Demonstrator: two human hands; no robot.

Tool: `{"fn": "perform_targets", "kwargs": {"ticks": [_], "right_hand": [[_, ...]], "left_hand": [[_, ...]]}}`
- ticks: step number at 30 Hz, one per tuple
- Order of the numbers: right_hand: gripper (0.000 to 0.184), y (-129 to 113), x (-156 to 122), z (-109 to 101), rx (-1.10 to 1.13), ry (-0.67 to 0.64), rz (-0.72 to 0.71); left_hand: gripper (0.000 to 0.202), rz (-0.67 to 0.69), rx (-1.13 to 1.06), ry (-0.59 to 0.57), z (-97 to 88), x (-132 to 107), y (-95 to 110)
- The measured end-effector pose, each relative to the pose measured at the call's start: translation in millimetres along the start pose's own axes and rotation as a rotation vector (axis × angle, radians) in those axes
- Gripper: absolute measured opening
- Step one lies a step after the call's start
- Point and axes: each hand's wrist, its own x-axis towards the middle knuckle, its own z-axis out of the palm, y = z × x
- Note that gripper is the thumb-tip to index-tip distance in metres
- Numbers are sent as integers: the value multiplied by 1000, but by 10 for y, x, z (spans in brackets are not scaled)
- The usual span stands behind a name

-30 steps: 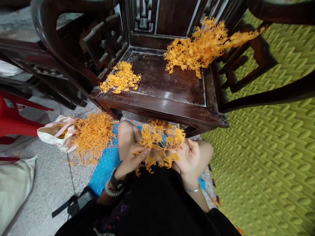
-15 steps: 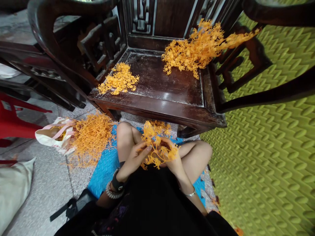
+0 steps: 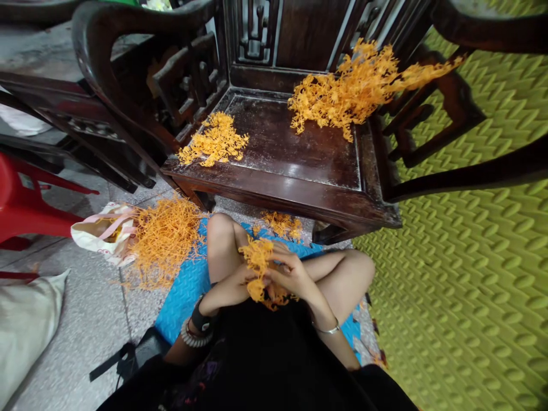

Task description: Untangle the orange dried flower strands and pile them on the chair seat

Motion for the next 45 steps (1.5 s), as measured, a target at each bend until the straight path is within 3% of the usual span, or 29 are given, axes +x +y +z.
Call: {"fn": "perform_targets", "kwargs": {"ticks": [6, 9, 12, 13, 16, 19, 22, 25, 28, 31, 38, 45], "right_hand": [[20, -31, 31, 27, 1, -128, -59], [21, -40, 65, 38, 18, -164, -26], [27, -37, 81, 65, 24, -44, 53], [27, -37, 81, 75, 1, 21, 72], [23, -61, 67, 98, -89, 175, 93], [18, -130, 52, 124, -185, 240, 65], [17, -218, 45, 186, -322, 220, -6], [23, -283, 41, 264, -411, 189, -43], [26, -312, 29, 312, -480, 152, -40], [24, -323, 11, 321, -513, 135, -32], [22, -308, -35, 340, -413, 81, -72], [24, -355, -34, 344, -359, 62, -115]], "left_hand": [[32, -29, -170, -402, -143, -20, -16], [31, -25, -183, -481, -184, -8, 42], [37, -66, -185, -502, -270, -10, 102], [38, -69, -161, -451, -311, -12, 113], [35, -33, 7, -136, -428, -5, 124], [36, 14, 215, 95, -436, 41, 130], [45, 37, 286, 159, -282, 117, 144], [34, -37, 124, 170, -71, 182, 130], [34, -138, -52, 333, 56, 217, 77], [31, -144, -101, 450, 61, 233, 32], [45, -234, -312, 643, -91, 243, 18], [53, -196, -549, 728, 3, 273, 157]]}}
